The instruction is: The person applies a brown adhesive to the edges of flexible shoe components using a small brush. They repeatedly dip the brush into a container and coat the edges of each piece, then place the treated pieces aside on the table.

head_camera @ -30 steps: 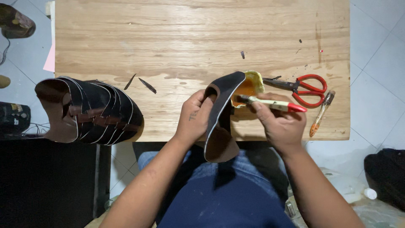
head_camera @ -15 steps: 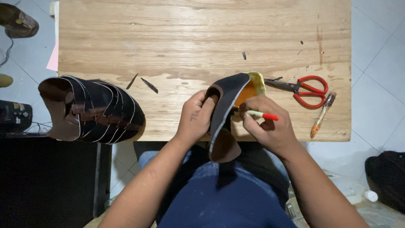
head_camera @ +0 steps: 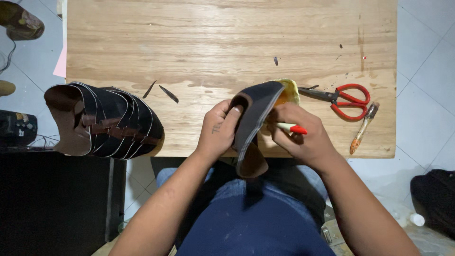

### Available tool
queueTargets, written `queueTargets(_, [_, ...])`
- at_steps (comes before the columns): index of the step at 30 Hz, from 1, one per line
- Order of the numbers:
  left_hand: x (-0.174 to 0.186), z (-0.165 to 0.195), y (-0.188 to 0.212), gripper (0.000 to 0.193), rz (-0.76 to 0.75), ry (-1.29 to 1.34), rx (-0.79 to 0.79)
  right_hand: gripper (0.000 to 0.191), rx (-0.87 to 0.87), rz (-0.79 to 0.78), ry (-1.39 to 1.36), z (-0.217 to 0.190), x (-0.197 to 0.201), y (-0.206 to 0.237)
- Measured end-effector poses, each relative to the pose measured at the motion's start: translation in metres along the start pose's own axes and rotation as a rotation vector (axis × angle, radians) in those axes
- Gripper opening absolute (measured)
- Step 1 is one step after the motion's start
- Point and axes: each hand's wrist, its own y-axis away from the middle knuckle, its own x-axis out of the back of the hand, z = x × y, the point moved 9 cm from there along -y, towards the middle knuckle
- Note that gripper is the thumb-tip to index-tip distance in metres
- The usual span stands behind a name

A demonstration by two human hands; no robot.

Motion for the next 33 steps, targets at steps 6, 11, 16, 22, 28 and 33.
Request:
queueTargets(6, [0.013, 0.008, -0.006, 0.023, 0.028, -0.058, -0.265, 0.018, -0.225, 0.12, -0.032, 0.036, 0.017, 0.001])
queueTargets(11, [0.016, 0.003, -0.013, 0.04, -0.031, 0.058, -0.214, 0.015, -0.141, 0.106, 0.358, 0.056, 0.021, -0.014])
queueTargets(16, [0.018, 0.012, -0.011, 0.041, -0.027, 0.005, -0.301, 0.015, -0.074, 0.064, 0.524, 0.052, 0.011, -0.026])
queueTargets(22, [0.021, -0.017, -0.014, 0.032, -0.043, 0.178, -0.039, 0.017, -0.067, 0.243, 0.469, 0.014, 0.054, -0.003])
queueTargets(28, [0.014, -0.031, -0.008, 0.023, -0.08, 0.3, 0.075, 0.018, -0.436, 0.128, 0.112, 0.034, 0.042, 0.012])
queueTargets(33, [0.012, -0.019, -0.008, 0.018, -0.04, 0.101, 0.017, 0.017, -0.465, 0.087, 0.216, 0.044, 0.035, 0.011])
